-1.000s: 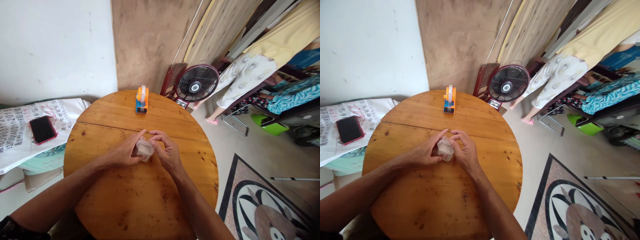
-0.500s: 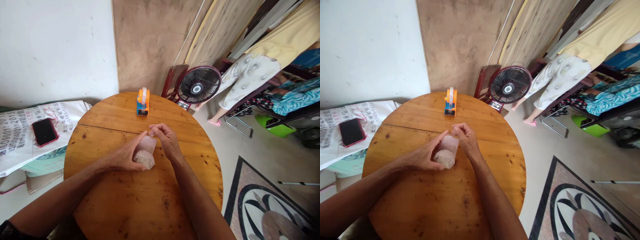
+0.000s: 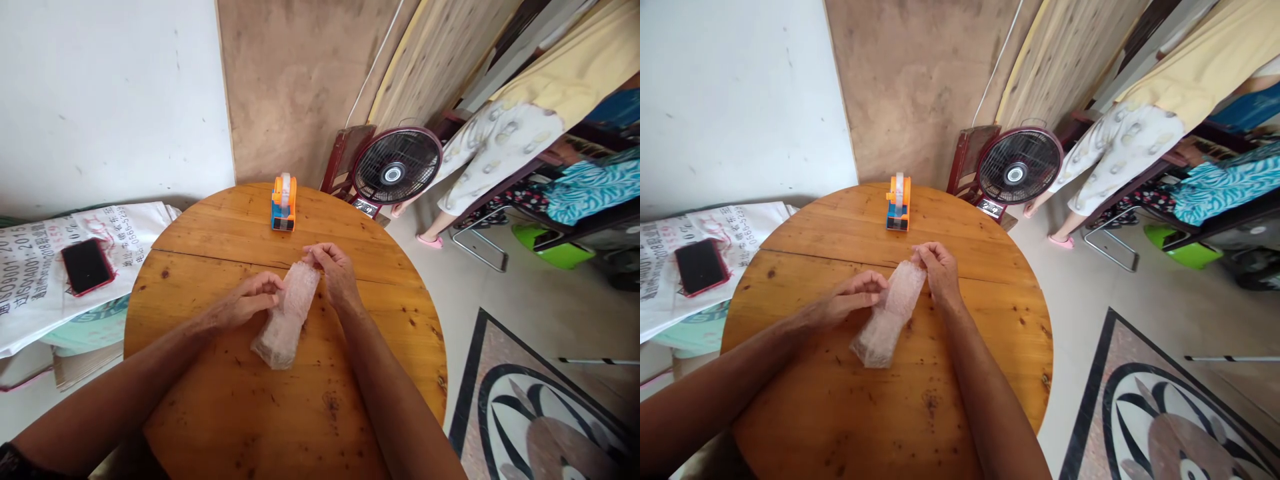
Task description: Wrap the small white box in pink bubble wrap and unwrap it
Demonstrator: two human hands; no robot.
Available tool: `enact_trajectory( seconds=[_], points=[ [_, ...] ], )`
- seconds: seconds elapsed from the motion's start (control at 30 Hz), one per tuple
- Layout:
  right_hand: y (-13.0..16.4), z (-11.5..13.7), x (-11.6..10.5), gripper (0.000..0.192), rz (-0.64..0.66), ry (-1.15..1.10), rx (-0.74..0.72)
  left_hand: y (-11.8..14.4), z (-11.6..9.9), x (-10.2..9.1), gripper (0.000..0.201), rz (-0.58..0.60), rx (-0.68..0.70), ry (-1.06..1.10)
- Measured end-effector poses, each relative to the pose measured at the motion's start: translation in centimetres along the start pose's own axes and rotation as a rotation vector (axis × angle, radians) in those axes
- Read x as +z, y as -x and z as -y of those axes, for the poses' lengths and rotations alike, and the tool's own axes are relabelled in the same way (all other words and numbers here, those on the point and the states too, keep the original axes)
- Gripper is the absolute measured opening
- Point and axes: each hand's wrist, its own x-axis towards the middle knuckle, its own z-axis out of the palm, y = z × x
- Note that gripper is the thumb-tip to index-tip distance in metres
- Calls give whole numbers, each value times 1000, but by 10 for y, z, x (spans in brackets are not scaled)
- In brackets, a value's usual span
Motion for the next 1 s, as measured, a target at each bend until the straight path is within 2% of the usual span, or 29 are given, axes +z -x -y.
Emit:
enact_trajectory(
  seconds=[0.1,0.17,0.27,0.33,0.4,0.5,0.57,0.63,0.77,0.83,0.93,1.0],
  points=[
    [-3,-6,-4,24,-3,33,11,-3,4,0,32,15,12,69],
    [-4,-3,-8,23,-56,61,6,-3,4,-1,33,41,5,49],
    [2,17,-13,21,-187,156,-125,-2,6,-2,36,20,-34,20],
    [13,38,-15,16,-214,241,-231,-3,10,-2,43,5,-50,31],
    [27,58,-14,18,-97,348,-211,-5,15,-1,50,12,-36,62],
    [48,70,-6,31,254,598,-114,-6,21,1,54,14,23,74],
    [58,65,1,32,311,789,-82,-6,20,2,53,2,69,28],
    [63,54,7,30,280,890,-61,-5,16,3,50,2,126,-48],
    [63,33,14,30,182,882,-45,-2,5,4,41,12,244,-233],
    [61,28,13,28,151,830,-63,-1,2,4,42,0,260,-264],
    [59,22,8,28,134,672,-80,0,3,5,49,-47,191,-197],
    [58,19,3,29,100,491,-48,1,3,5,49,-105,118,-125]
  ],
)
